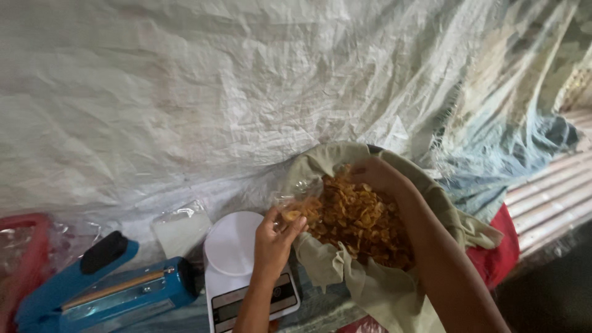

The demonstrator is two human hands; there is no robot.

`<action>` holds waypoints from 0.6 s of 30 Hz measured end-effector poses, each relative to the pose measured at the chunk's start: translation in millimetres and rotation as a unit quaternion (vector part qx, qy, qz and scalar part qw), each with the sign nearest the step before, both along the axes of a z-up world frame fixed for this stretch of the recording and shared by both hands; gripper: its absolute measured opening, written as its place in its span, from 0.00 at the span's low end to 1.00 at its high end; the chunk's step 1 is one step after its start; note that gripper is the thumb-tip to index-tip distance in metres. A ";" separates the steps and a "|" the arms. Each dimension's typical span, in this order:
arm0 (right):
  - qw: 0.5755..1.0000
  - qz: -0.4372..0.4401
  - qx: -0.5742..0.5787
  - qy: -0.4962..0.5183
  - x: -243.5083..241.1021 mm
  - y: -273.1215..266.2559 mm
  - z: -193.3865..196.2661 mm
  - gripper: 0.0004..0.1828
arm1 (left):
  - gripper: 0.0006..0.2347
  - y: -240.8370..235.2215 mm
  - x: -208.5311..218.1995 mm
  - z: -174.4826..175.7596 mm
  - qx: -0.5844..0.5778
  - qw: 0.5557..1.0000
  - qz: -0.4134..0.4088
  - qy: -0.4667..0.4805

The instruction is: The person scoops dried chips from a cloth-lined bowl into a small plastic bag, places the bag on a digital scale to weigh it, and then uses a handheld heat sealer to seal the bag. The sealed package is then placed into a red basket.

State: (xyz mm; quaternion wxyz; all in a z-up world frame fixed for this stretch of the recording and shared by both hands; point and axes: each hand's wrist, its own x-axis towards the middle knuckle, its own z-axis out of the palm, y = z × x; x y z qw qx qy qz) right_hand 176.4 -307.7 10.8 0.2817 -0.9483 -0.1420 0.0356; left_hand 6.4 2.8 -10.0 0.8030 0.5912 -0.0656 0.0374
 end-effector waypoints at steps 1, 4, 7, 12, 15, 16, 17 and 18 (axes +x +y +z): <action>0.999 -0.012 0.042 0.006 -12.0 7.8 19.3 0.14 | 0.20 1.1 -0.6 1.3 0.012 1.000 0.004 -0.007; 0.984 -0.016 0.180 -0.007 -57.1 31.7 78.3 0.13 | 0.21 2.7 -1.9 5.2 0.063 0.998 0.015 -0.012; 0.955 0.117 0.214 -0.171 -95.4 54.0 121.4 0.09 | 0.22 1.6 -1.5 4.0 0.085 0.996 0.021 0.004; 0.973 0.131 0.075 -0.177 -130.0 110.5 142.2 0.08 | 0.22 -0.1 -3.0 3.0 0.061 0.998 0.004 0.011; 0.983 0.096 -0.089 -0.131 -129.1 129.7 141.5 0.11 | 0.23 2.0 -4.9 5.5 0.111 0.993 0.008 0.044; 0.968 0.150 -0.083 -0.186 -127.6 128.1 139.6 0.10 | 0.22 1.9 -4.8 5.2 0.084 0.996 0.001 0.021; 0.946 0.203 -0.075 -0.240 -125.6 123.7 138.0 0.10 | 0.21 1.3 -4.4 3.7 0.057 0.998 -0.006 -0.002; 0.919 0.255 -0.068 -0.291 -124.5 118.4 135.8 0.11 | 0.21 0.8 -3.6 1.0 0.030 0.999 -0.013 -0.025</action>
